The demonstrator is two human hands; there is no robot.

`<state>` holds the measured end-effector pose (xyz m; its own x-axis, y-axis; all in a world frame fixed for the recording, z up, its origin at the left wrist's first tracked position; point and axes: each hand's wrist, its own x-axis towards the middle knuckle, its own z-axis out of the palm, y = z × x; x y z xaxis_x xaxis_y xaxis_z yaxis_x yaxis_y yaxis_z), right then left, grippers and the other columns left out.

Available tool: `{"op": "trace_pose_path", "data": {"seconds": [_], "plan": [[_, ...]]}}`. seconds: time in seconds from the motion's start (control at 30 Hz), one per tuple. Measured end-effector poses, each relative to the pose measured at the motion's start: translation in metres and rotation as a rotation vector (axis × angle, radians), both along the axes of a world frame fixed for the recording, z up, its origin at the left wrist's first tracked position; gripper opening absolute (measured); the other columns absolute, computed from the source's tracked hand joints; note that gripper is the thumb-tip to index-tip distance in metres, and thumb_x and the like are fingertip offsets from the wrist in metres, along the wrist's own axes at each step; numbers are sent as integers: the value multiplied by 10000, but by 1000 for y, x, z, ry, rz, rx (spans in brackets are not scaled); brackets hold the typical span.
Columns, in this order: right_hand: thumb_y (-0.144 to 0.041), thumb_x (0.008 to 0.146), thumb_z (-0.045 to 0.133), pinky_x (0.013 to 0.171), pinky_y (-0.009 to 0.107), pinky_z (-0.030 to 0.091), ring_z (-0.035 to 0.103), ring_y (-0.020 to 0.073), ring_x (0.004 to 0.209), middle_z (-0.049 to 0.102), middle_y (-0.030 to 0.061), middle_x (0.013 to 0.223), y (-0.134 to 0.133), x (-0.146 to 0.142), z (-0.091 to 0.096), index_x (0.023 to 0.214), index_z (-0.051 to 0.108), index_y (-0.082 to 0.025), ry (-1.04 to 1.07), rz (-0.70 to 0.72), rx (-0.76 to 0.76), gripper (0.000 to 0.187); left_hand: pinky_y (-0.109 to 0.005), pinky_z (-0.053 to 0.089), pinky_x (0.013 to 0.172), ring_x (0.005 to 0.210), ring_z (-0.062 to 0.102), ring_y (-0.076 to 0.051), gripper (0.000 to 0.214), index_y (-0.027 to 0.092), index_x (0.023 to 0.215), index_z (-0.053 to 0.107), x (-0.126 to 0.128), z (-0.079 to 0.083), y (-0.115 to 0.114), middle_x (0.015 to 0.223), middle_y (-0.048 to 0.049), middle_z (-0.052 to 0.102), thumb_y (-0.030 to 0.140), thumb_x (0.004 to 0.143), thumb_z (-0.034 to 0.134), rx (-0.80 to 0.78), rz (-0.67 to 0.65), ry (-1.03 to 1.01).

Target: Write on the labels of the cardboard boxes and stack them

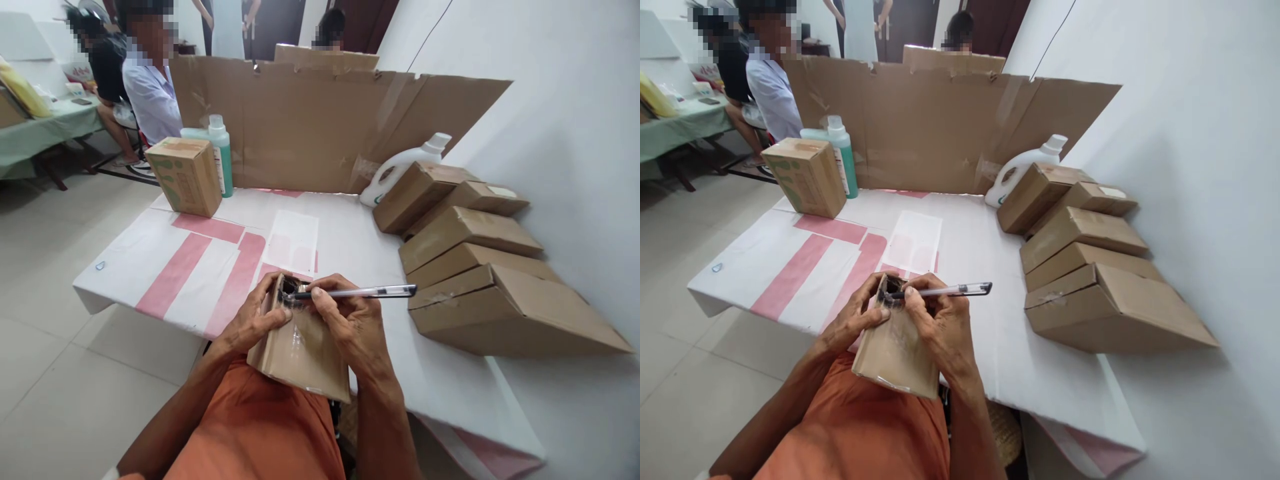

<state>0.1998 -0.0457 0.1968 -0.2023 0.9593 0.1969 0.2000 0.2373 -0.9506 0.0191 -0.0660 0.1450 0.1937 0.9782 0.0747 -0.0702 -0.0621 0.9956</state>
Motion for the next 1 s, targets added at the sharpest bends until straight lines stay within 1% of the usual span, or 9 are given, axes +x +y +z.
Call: {"op": "trace_pose_path", "data": {"seconds": [0.3, 0.6, 0.67, 0.77, 0.8, 0.83, 0.9, 0.97, 1.0], "plan": [[-343, 920, 593, 504, 243, 378, 560, 128, 544, 620, -20, 630, -3, 11, 1, 770, 658, -202, -132, -123, 56, 216, -395, 412, 1083, 1272, 553, -308, 604, 225, 1391, 516, -2, -3, 0, 1345, -85, 613, 358, 828, 689, -12, -1, 6], [-362, 929, 620, 563, 249, 421, 574, 128, 572, 631, -22, 649, 7, 17, -3, 784, 663, -200, -101, -253, 115, 222, -414, 412, 1092, 1291, 548, -333, 629, 217, 1397, 512, 0, -2, -1, 1355, -95, 611, 401, 821, 688, -22, 4, -2], [-391, 941, 630, 594, 251, 454, 574, 120, 589, 666, -15, 732, 18, 17, -7, 843, 671, -202, 26, -284, 124, 217, -418, 416, 1096, 1305, 547, -338, 640, 221, 1403, 514, 0, -3, -2, 1365, -95, 614, 413, 819, 691, -22, 14, -6], [-471, 971, 575, 608, 262, 502, 634, 137, 698, 720, 46, 1041, 45, 18, -22, 970, 615, -212, 289, -345, 107, 262, -423, 428, 1098, 1347, 532, -351, 641, 239, 1413, 519, -1, -6, -3, 1400, -93, 612, 436, 827, 689, -22, 33, -18], [-482, 981, 539, 596, 265, 503, 651, 151, 736, 714, 70, 1099, 55, 19, -30, 992, 583, -212, 291, -368, 80, 275, -425, 434, 1096, 1358, 528, -357, 641, 242, 1413, 520, -2, -7, -4, 1409, -94, 612, 444, 828, 690, -23, 38, -18], [-476, 995, 494, 589, 264, 496, 660, 162, 761, 714, 86, 1099, 65, 20, -39, 1002, 555, -209, 198, -373, 36, 274, -426, 438, 1095, 1366, 526, -361, 642, 242, 1412, 521, -2, -8, -4, 1413, -97, 612, 450, 829, 692, -23, 42, -17], [-410, 1007, 442, 623, 262, 482, 661, 173, 776, 726, 89, 994, 81, 21, -60, 979, 537, -199, -165, -322, -93, 234, -435, 438, 1101, 1373, 527, -369, 649, 236, 1412, 521, -3, -8, -5, 1409, -105, 617, 462, 829, 697, -23, 54, -17], [-345, 986, 485, 683, 266, 469, 660, 183, 800, 735, 79, 909, 89, 20, -80, 900, 564, -192, -484, -220, -208, 193, -449, 422, 1125, 1378, 529, -372, 653, 233, 1418, 516, -4, -8, -6, 1402, -111, 621, 477, 839, 694, -23, 66, -17], [-328, 961, 537, 697, 269, 461, 662, 193, 812, 741, 78, 887, 89, 19, -88, 855, 580, -190, -571, -173, -248, 179, -458, 411, 1138, 1377, 532, -373, 654, 233, 1422, 512, -4, -8, -5, 1397, -113, 624, 487, 846, 690, -23, 67, -12]]}}
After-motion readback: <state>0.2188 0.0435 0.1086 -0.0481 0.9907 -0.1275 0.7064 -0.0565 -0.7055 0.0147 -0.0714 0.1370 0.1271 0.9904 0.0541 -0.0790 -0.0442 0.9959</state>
